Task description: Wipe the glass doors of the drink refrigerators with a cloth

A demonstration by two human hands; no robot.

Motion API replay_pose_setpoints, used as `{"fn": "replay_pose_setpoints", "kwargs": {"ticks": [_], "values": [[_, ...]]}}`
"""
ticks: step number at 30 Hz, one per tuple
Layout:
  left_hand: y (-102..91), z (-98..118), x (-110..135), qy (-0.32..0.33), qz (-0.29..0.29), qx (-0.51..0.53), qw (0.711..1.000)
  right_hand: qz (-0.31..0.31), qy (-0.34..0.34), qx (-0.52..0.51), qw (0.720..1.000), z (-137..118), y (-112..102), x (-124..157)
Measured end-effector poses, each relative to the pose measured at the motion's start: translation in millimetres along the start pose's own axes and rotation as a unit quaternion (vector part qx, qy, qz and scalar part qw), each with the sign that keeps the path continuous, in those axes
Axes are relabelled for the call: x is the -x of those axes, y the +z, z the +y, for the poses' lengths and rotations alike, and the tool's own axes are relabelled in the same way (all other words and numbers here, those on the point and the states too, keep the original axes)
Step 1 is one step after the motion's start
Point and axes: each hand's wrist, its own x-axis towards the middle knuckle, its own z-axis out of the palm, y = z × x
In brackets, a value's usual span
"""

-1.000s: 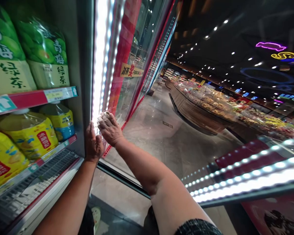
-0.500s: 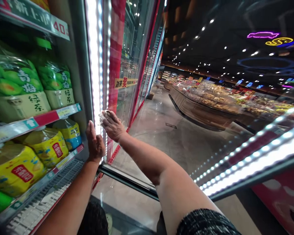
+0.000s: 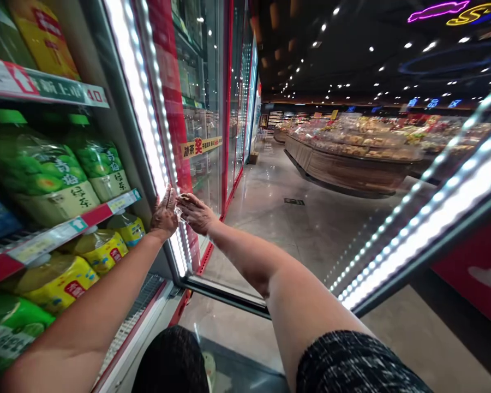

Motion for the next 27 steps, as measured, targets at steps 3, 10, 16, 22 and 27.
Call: {"fn": "replay_pose_setpoints", "kwargs": {"ticks": [3,10,16,22,27], "values": [[-2.8,0,-1,-0.007,-0.019,-0.011,1.0,0.025,-0.013,0.007,1.0,9,-11,-3],[-7.2,6,-1,-0.036,-0.061,-0.035,0.997,0.125,0.024,0.018,0.992,13,-16,4],[-11.3,17,-2,-0.071,-0.11,-0.038,0.991,0.083,-0.013,0.03,0.996,16,-15,27],[-16.6,33,-7,-0.113,-0.137,-0.033,0.984,0.147,0.04,0.062,0.986,26,-39,40],[-17.7,44,-7,-0.128,-0.143,-0.027,0.981,0.115,-0.004,0.065,0.991,13,-17,74]]}}
